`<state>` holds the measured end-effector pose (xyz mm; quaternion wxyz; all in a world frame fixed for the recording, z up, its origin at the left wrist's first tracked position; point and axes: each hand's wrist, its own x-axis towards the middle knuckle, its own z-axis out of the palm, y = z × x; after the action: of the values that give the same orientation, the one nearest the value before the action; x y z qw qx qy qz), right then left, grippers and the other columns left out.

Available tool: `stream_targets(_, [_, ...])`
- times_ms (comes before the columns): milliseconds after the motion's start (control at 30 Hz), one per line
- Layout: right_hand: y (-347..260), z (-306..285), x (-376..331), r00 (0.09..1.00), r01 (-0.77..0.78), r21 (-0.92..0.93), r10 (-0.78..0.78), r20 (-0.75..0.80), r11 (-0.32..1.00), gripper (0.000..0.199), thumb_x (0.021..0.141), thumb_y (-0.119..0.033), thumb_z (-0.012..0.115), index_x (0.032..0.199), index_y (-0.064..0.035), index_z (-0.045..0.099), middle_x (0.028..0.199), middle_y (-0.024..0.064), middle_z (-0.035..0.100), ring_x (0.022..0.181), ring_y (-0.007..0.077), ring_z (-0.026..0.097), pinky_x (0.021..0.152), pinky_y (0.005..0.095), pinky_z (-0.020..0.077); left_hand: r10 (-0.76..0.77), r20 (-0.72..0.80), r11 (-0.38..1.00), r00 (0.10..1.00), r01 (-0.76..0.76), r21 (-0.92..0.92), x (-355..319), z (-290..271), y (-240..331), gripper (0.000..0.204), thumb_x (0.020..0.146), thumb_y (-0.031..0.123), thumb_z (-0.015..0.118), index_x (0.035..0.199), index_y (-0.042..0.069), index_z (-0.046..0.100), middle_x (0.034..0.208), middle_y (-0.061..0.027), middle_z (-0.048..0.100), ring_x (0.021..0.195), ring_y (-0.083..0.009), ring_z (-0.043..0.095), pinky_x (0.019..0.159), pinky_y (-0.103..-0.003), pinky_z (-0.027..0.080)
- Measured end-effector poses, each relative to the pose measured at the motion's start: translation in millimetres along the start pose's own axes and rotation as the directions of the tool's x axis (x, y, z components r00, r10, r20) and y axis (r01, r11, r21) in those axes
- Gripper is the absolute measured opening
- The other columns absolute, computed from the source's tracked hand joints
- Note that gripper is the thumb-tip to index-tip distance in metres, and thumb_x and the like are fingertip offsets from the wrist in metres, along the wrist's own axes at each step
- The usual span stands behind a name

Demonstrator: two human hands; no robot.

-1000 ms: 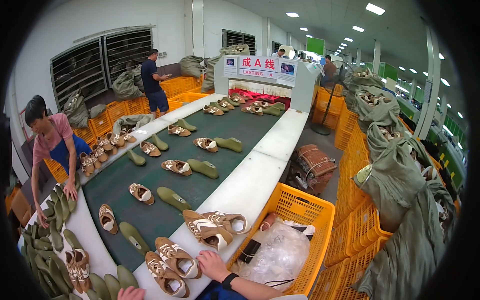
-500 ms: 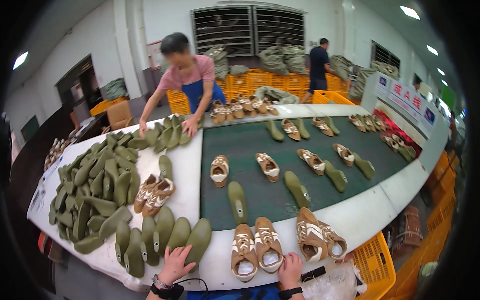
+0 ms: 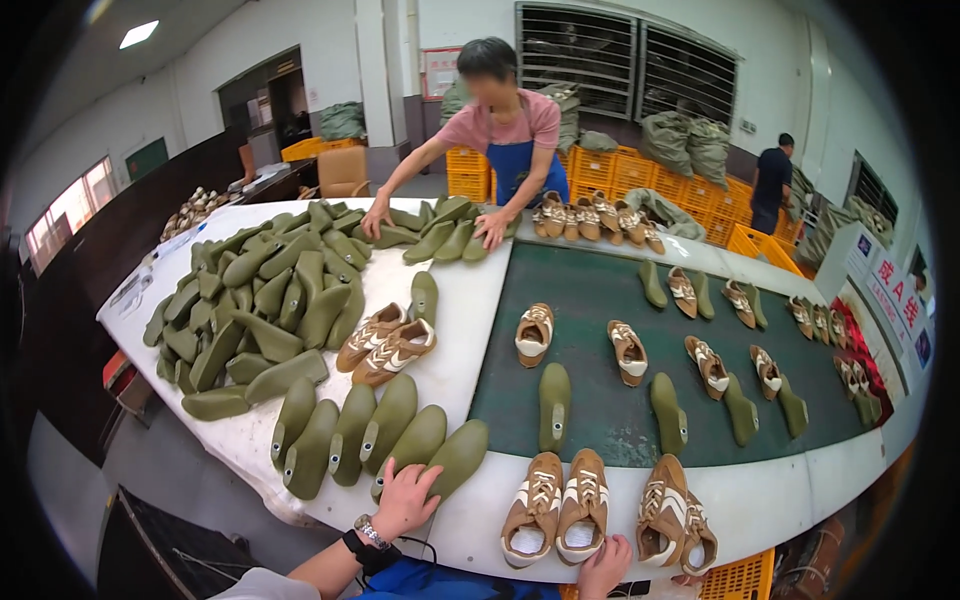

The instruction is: Sort shoes and shoe molds at a manufacturing conveyor belt station.

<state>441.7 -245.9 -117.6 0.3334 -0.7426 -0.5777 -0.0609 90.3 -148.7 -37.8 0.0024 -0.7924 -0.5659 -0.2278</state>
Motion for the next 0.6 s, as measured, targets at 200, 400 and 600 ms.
stream_targets(200, [2.4, -1.6, -1.3, 0.999, -0.024, -0.011, 0.024, 0.024, 1.000, 0.035, 0.067, 0.002, 0.057, 0.102, 0.0012, 0.053, 0.108, 0.0155, 0.050, 0.105, 0.0354, 0.045, 0.092, 0.0418, 0.0361, -0.065, -0.186, 0.993, 0.980, 0.045, -0.111, 15.4, -26.6, -32.9, 0.056, 0.076, 0.035, 0.067, 0.123, 0.010, 0.050, 0.123, -0.0148, 0.047, 0.123, -0.0360, 0.035, 0.101, -0.054, 0.025])
stream_targets(400, [0.9, -1.7, -0.6, 0.999, -0.030, -0.003, 0.030, 0.010, 1.000, 0.033, 0.068, 0.001, 0.056, 0.100, 0.0016, 0.052, 0.107, 0.0155, 0.050, 0.104, 0.0356, 0.045, 0.092, 0.0423, 0.0358, -0.276, -0.115, 0.958, 0.954, 0.283, 0.047, 25.5, -23.9, -86.1, 0.055, 0.078, 0.041, 0.064, 0.123, 0.013, 0.051, 0.120, -0.0164, 0.052, 0.119, -0.0373, 0.040, 0.101, -0.053, 0.025])
stream_targets(600, [-0.8, -3.0, 1.5, 1.000, -0.002, -0.010, 0.002, -0.017, 1.000, 0.030, 0.067, -0.002, 0.058, 0.097, -0.0010, 0.054, 0.104, 0.0156, 0.050, 0.102, 0.0355, 0.046, 0.090, 0.0430, 0.0367, -0.295, -0.031, 0.955, 0.955, 0.296, -0.003, 38.8, -19.2, -84.4, 0.045, 0.080, 0.034, 0.062, 0.118, 0.013, 0.053, 0.105, -0.0141, 0.061, 0.109, -0.0312, 0.051, 0.099, -0.052, 0.028])
